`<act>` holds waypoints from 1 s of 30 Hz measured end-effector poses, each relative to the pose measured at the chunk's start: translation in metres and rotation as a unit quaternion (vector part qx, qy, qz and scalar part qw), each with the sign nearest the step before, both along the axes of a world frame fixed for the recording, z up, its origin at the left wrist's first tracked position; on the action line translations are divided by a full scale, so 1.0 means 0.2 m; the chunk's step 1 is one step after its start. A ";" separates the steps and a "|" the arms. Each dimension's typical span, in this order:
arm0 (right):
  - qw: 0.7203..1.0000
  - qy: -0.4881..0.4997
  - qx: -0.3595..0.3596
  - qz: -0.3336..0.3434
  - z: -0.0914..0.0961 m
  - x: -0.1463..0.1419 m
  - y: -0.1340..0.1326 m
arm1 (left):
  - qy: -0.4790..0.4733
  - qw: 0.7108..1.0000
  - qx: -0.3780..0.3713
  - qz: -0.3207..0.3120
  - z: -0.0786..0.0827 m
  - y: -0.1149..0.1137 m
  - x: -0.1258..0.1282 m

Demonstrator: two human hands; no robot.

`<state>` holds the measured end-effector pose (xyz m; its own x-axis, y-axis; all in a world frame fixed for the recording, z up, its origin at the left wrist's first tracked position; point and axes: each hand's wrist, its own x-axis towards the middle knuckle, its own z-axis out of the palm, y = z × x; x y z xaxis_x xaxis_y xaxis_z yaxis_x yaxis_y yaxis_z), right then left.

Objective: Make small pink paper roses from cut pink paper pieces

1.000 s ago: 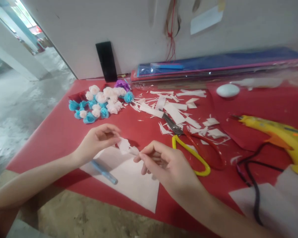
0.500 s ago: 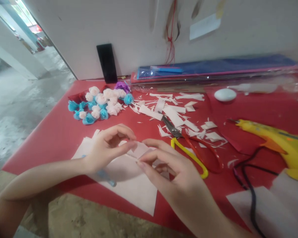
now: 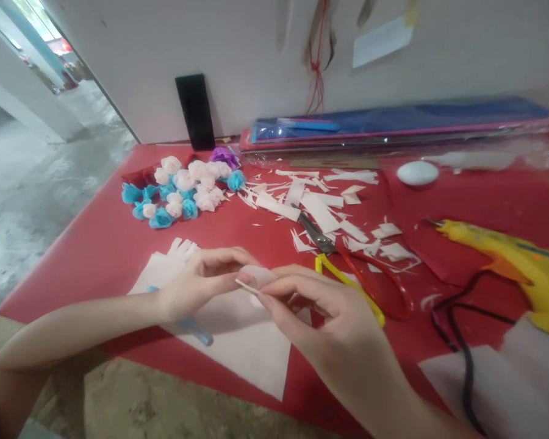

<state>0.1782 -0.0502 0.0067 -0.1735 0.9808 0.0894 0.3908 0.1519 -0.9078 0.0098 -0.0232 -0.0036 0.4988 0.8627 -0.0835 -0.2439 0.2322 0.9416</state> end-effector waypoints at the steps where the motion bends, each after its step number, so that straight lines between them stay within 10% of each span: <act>1: 1.000 0.000 0.000 -0.006 0.00 0.00 0.00 | 0.006 1.000 0.006 0.004 0.01 0.00 0.00; 30: 0.999 -0.046 0.009 -0.015 0.05 0.00 -0.04 | 0.134 0.975 0.173 0.022 0.12 -0.05 -0.02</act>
